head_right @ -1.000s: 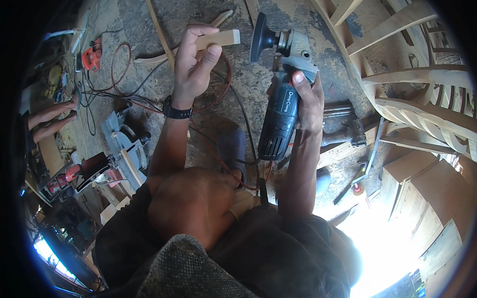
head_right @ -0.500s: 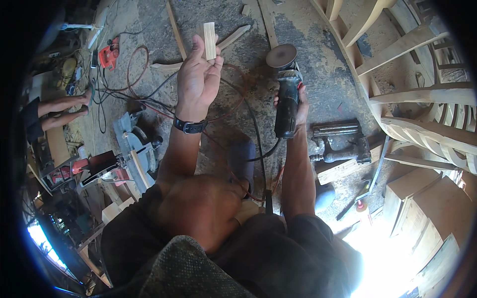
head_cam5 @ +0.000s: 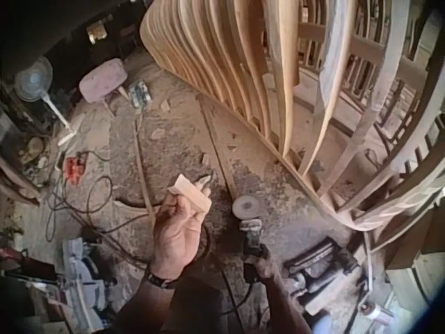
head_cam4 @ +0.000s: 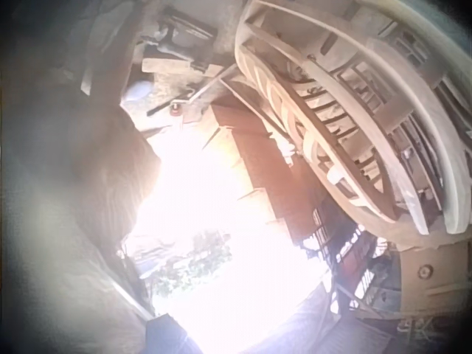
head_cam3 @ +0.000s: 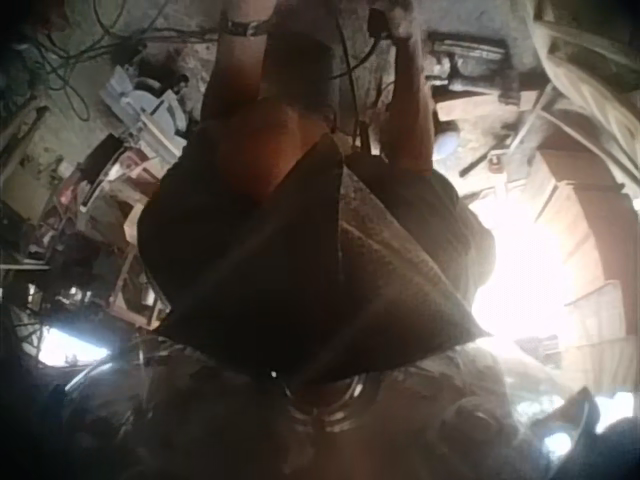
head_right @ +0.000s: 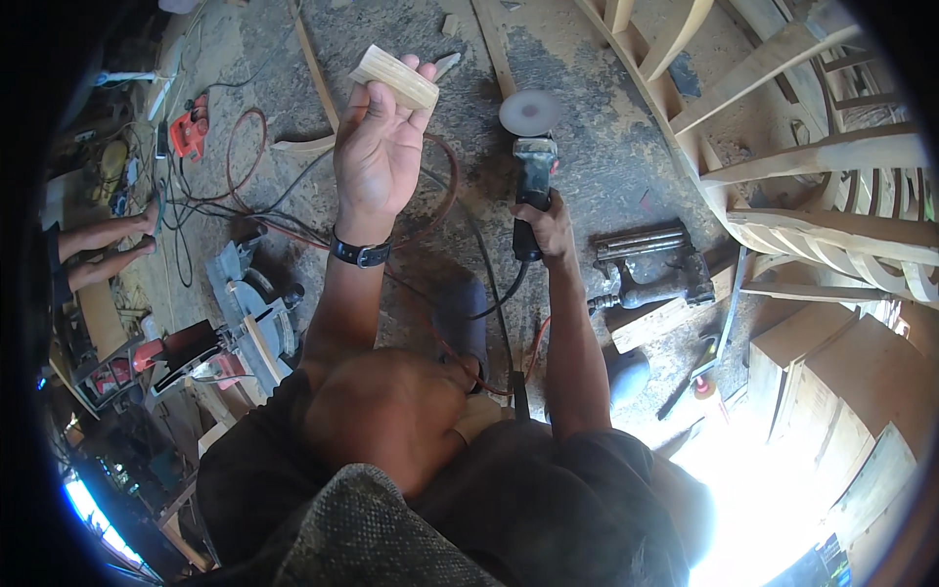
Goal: The person measures, cuts, and sands small wooden pieces for a curved furniture frame. They use a pencil and square to mark a wooden strip, cut a section using a miter saw, and smooth the edges with an angle grinder fitted with a sanding disc.
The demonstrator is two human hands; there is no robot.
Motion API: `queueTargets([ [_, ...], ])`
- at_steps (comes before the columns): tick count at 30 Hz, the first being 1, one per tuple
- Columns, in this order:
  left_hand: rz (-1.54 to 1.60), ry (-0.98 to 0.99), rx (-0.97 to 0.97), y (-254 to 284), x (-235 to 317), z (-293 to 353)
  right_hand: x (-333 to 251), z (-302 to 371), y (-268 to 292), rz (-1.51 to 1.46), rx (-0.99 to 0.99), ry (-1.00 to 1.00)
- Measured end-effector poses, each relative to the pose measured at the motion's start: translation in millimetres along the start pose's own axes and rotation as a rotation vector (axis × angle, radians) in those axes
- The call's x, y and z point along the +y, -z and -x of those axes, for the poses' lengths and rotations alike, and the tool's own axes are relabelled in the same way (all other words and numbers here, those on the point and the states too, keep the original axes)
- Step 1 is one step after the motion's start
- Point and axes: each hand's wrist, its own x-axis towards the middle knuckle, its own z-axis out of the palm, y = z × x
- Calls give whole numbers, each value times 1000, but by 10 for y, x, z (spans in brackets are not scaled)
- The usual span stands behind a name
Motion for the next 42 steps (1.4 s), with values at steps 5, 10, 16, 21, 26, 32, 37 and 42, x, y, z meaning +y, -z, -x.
queueTargets([
  [5,5,48,4,-89,87,70,-229,-55,-122,312,58,3],
  [10,-221,18,-23,-296,87,89,122,-137,-79,724,132,232],
  [16,-487,77,-253,-751,-55,41,-211,494,252,1323,-499,141],
  [21,-607,285,-578,-1267,-363,60,-1488,1338,1100,1257,-756,91],
  [26,-743,430,-816,-1732,-1259,273,-1776,1687,2073,718,-58,340],
  [32,-819,320,-862,-2395,-2328,535,-1126,1590,2620,526,538,699],
  [37,-858,194,-1046,-2796,-3304,606,-816,1178,3169,337,934,635],
  [42,-1126,-81,-1003,-3026,-3886,654,-677,714,3592,246,1061,623],
])
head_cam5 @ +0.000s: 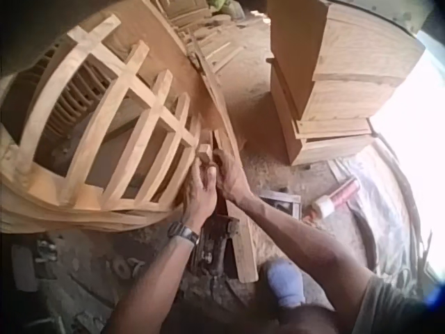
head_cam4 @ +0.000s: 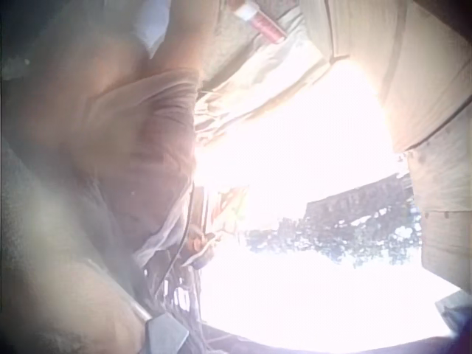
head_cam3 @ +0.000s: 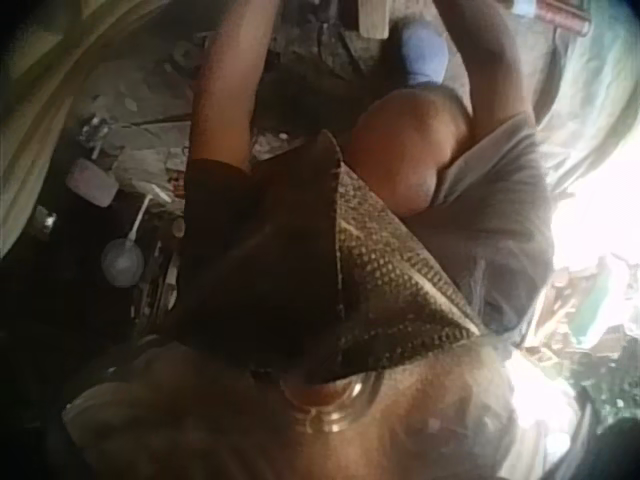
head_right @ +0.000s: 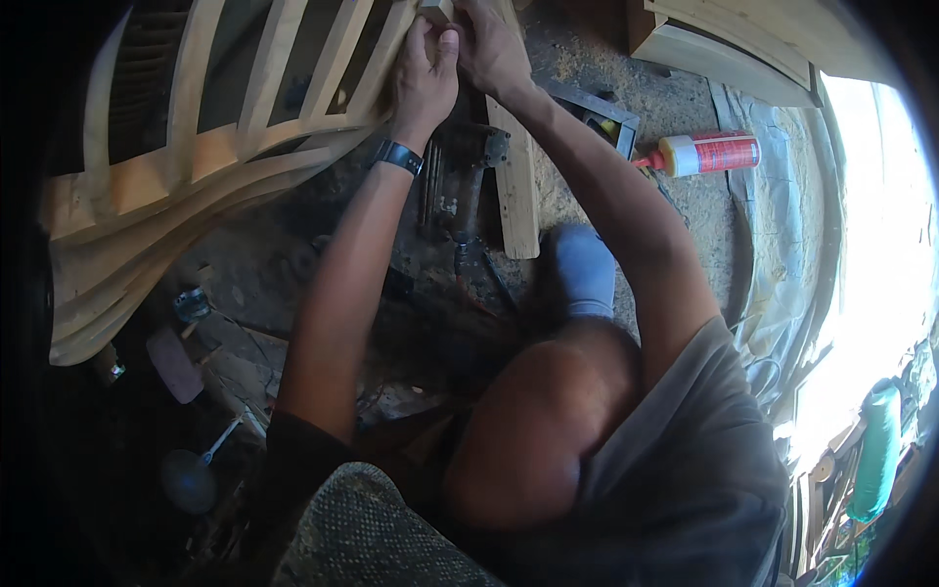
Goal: The person measures, cuts, and sands small wooden pieces for a curved furniture frame. They use a pencil and square to mark a wooden strip, cut a section using a miter saw, and smooth the edges with an angle grinder fitted with a sanding disc.
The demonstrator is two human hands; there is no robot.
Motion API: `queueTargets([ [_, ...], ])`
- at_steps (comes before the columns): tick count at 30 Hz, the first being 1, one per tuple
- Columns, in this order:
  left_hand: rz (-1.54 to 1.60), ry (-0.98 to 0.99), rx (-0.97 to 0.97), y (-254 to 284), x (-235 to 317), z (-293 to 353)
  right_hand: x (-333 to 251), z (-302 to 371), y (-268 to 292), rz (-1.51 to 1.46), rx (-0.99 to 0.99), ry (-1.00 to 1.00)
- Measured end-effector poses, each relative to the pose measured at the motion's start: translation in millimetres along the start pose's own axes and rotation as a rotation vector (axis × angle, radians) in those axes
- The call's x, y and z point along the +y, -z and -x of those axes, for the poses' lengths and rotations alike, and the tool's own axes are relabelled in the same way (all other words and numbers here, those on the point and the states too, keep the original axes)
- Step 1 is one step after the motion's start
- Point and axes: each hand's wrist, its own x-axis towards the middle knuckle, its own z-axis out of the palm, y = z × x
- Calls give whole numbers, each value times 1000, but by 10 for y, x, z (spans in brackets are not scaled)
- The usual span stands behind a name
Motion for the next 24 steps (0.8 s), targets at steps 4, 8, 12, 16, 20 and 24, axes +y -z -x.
queueTargets([
  [4,-277,-112,101,-222,-244,-193,190,-152,-200,1,55,67],
  [8,-262,54,74,-364,-281,-304,417,-206,-254,31,112,176],
  [12,-252,195,119,-340,-288,-340,322,-206,-232,-54,27,168],
  [16,-258,165,169,-400,-215,-362,353,-235,-167,-46,-43,106],
  [20,-266,151,149,-389,-141,-399,371,-256,-159,-108,-39,139],
  [24,-256,155,140,-413,-148,-409,403,-278,-140,-159,-1,253],
])
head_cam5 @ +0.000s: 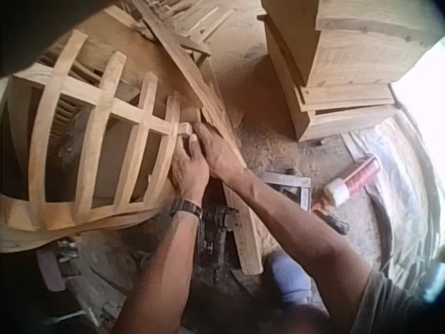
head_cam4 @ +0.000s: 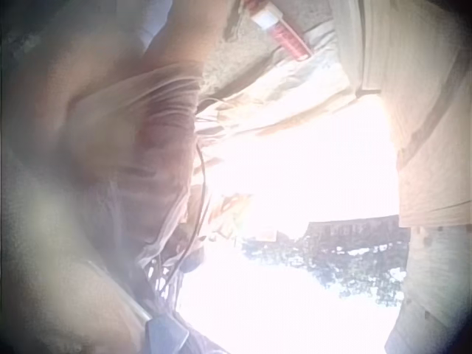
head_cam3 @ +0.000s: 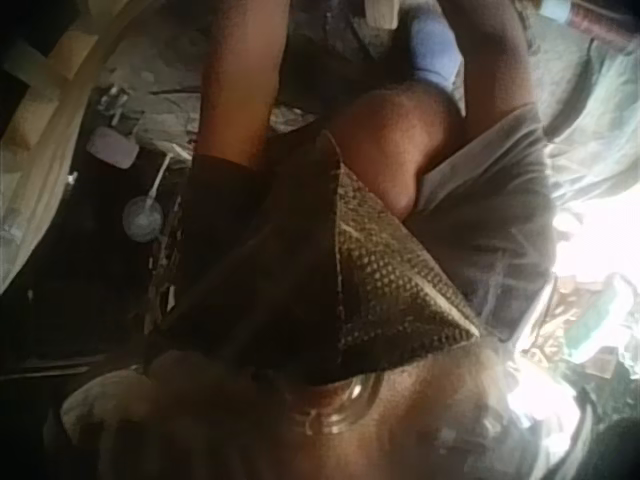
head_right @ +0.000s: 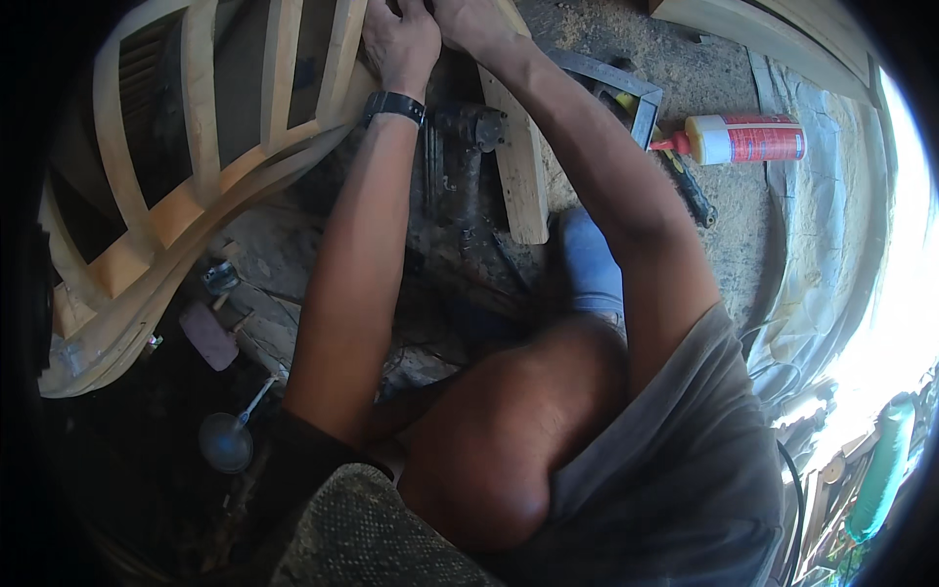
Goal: The person measures, cuts, and sands small wooden pieces for a curved furniture frame. They use a pencil and square to mark a wooden strip, cut a section using a miter saw, and smooth the edges with an angle grinder fitted with a sanding disc.
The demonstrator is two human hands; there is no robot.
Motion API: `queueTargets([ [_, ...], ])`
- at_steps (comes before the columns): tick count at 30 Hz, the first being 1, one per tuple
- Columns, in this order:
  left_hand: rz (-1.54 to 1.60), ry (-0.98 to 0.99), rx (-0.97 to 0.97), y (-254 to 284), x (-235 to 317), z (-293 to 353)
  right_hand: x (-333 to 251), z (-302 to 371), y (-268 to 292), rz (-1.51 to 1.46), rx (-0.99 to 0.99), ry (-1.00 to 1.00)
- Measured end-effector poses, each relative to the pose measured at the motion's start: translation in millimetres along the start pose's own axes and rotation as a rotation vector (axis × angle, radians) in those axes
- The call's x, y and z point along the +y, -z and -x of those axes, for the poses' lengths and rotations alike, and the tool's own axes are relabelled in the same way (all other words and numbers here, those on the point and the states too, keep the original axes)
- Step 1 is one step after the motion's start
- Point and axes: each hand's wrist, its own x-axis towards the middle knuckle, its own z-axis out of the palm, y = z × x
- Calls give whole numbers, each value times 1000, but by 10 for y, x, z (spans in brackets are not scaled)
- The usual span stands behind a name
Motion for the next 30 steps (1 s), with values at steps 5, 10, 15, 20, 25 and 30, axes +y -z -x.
queueTargets([
  [5,-119,-38,131,-82,-198,-20,-12,-5,-55,-15,-45,13],
  [10,-80,-28,-3,25,-146,-28,-6,58,-106,-63,-26,-107],
  [15,-3,7,-79,126,26,32,143,128,-171,-17,47,-19],
  [20,-26,-36,39,58,9,-6,202,94,-231,47,47,4],
  [25,-104,-3,44,65,-31,8,35,69,-173,-81,-15,-104],
  [30,-124,45,25,33,39,29,59,104,-138,-139,14,-87],
])
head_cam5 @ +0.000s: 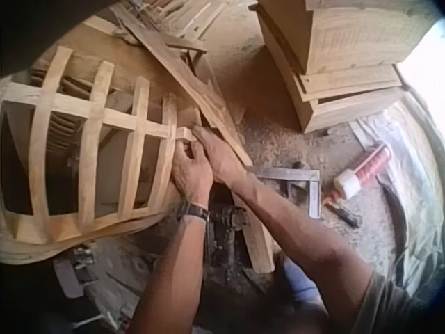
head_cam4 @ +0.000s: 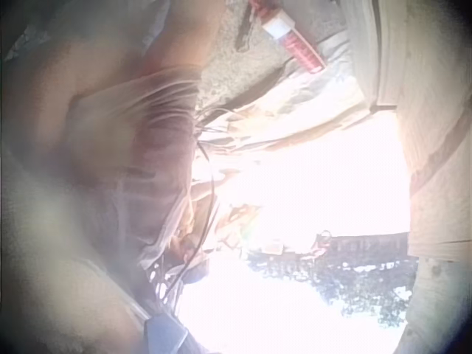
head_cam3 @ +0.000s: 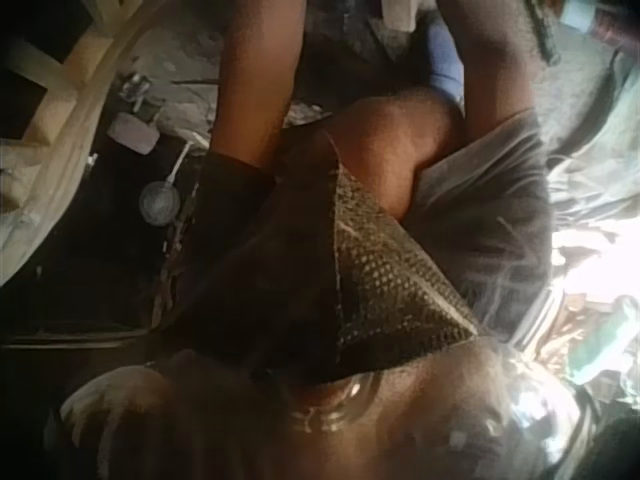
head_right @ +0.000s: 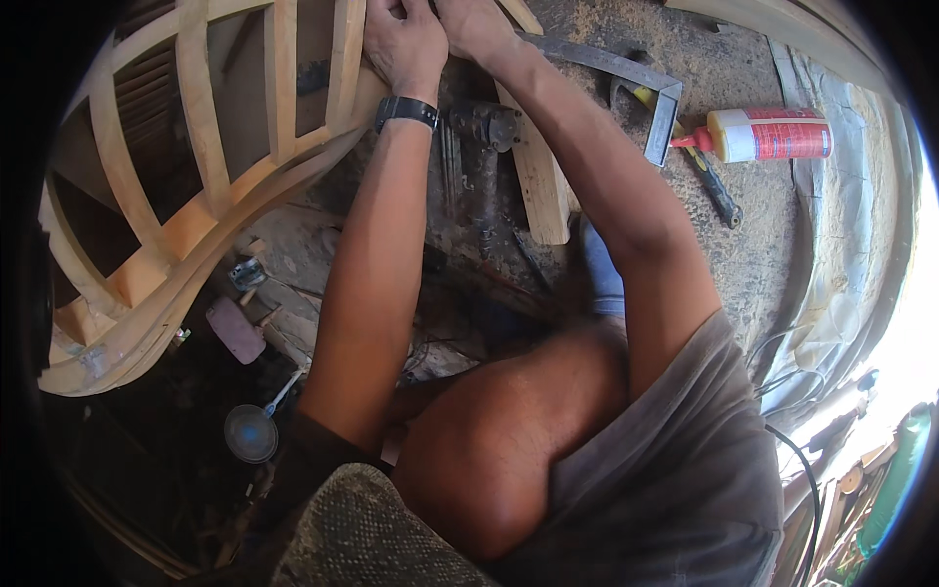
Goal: The person measures, cuts, and sands small wooden pieces for a curved furniture frame. They use a pencil and square to mark a wooden strip, cut a section using a miter saw, and smooth the edges with an angle grinder fitted with a sanding disc.
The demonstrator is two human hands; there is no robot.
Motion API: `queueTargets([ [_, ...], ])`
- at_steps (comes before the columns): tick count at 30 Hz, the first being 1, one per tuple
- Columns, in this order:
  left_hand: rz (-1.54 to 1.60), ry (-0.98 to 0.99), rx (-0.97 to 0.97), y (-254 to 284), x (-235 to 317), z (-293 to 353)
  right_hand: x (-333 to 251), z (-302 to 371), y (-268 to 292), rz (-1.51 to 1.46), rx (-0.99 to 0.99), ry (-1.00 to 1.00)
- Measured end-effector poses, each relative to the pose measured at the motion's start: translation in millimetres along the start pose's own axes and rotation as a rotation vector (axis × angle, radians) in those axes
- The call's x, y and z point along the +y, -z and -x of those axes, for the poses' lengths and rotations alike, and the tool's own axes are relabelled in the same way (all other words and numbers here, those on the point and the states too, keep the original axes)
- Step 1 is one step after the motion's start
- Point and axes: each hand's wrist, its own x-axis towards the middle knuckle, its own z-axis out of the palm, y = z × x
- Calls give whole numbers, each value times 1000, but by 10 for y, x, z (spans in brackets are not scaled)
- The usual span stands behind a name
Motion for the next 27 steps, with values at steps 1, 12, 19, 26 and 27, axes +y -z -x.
queueTargets([
  [1,19,-6,32,-4,-8,10,5,-5,-5,-1,-24,-22],
  [12,37,-73,38,-16,-3,3,-190,372,-6,185,226,-130],
  [19,269,-63,-30,55,108,13,-206,429,-22,-18,255,-270],
  [26,290,32,-79,75,172,13,-38,193,-59,-36,213,-168],
  [27,296,63,-98,89,182,12,-41,191,-49,-27,214,-156],
])
